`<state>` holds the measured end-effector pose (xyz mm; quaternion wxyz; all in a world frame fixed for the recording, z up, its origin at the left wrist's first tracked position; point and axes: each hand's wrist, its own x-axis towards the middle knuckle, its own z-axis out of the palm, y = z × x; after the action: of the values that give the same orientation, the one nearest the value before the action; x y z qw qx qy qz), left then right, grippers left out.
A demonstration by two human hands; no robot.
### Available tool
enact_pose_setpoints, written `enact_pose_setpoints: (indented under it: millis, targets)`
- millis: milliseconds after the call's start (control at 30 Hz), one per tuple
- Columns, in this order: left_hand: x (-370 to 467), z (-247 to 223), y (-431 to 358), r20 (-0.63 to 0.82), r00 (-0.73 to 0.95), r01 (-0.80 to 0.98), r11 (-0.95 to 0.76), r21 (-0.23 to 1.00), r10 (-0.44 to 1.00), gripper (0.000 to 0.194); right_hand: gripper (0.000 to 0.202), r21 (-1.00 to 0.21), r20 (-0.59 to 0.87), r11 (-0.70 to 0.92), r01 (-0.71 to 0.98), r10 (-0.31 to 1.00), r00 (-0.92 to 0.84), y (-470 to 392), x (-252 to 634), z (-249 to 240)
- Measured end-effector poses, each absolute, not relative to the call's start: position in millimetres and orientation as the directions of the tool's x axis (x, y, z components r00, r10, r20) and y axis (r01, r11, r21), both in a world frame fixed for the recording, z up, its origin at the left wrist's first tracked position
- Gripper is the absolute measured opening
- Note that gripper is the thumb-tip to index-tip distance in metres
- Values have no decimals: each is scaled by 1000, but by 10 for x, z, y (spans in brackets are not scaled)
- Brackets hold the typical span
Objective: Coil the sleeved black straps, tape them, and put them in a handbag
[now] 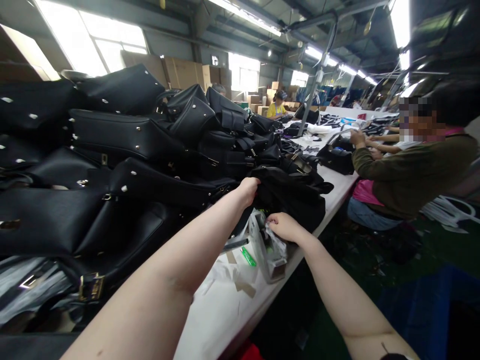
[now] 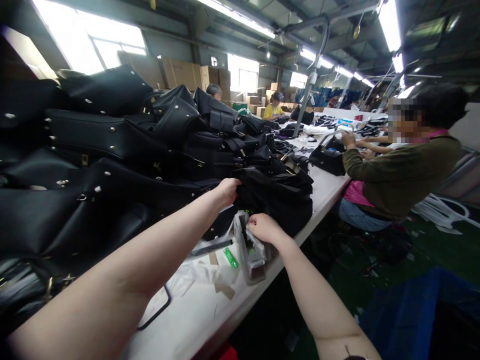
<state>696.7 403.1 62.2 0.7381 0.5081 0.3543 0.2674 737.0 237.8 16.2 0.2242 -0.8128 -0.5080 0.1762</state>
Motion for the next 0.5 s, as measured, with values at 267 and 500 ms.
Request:
enact_pose_setpoints:
  millis: [267, 500]
  targets:
    - [6862, 519, 4051, -213, 614, 59, 225, 973, 760, 15, 27, -592, 94, -336, 732, 874, 477, 2565, 7475, 134]
    - [6451, 668, 3924, 15, 766, 130, -177, 975, 643, 22, 27, -707, 482, -194, 680, 571, 665, 1785, 7420, -172]
